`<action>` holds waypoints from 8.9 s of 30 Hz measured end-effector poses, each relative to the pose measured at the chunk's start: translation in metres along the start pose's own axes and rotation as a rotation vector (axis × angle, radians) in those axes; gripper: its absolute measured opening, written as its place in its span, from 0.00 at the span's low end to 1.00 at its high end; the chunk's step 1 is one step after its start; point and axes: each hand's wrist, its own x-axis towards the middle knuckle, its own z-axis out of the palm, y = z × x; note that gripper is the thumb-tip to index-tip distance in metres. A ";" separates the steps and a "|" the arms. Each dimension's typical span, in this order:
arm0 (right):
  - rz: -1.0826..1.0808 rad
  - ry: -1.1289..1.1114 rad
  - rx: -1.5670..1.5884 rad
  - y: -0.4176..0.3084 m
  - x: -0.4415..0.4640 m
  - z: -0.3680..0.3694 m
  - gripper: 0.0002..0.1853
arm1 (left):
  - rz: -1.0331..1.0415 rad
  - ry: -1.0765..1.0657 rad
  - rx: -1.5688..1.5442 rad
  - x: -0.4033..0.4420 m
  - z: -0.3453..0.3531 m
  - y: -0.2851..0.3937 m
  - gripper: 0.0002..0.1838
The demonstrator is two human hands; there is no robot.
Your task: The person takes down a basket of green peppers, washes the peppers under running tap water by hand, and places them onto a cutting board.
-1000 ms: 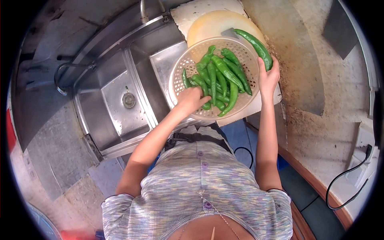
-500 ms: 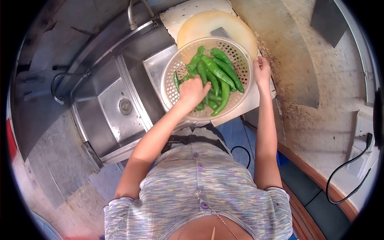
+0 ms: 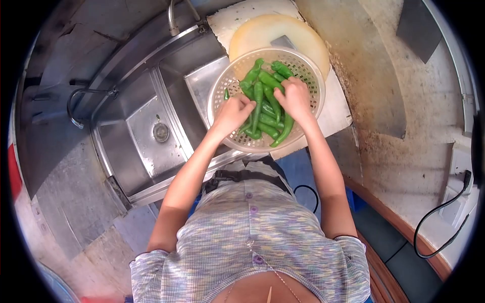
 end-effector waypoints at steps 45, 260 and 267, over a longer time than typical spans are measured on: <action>0.397 0.213 0.619 0.013 -0.043 -0.063 0.15 | 0.794 -0.109 0.308 -0.017 0.048 0.014 0.16; 0.043 0.503 0.229 0.030 -0.036 -0.018 0.09 | 0.202 -0.055 -0.644 0.014 -0.024 0.040 0.19; 0.046 0.488 0.241 0.030 -0.036 -0.019 0.09 | 0.214 -0.049 -0.678 0.016 -0.026 0.040 0.18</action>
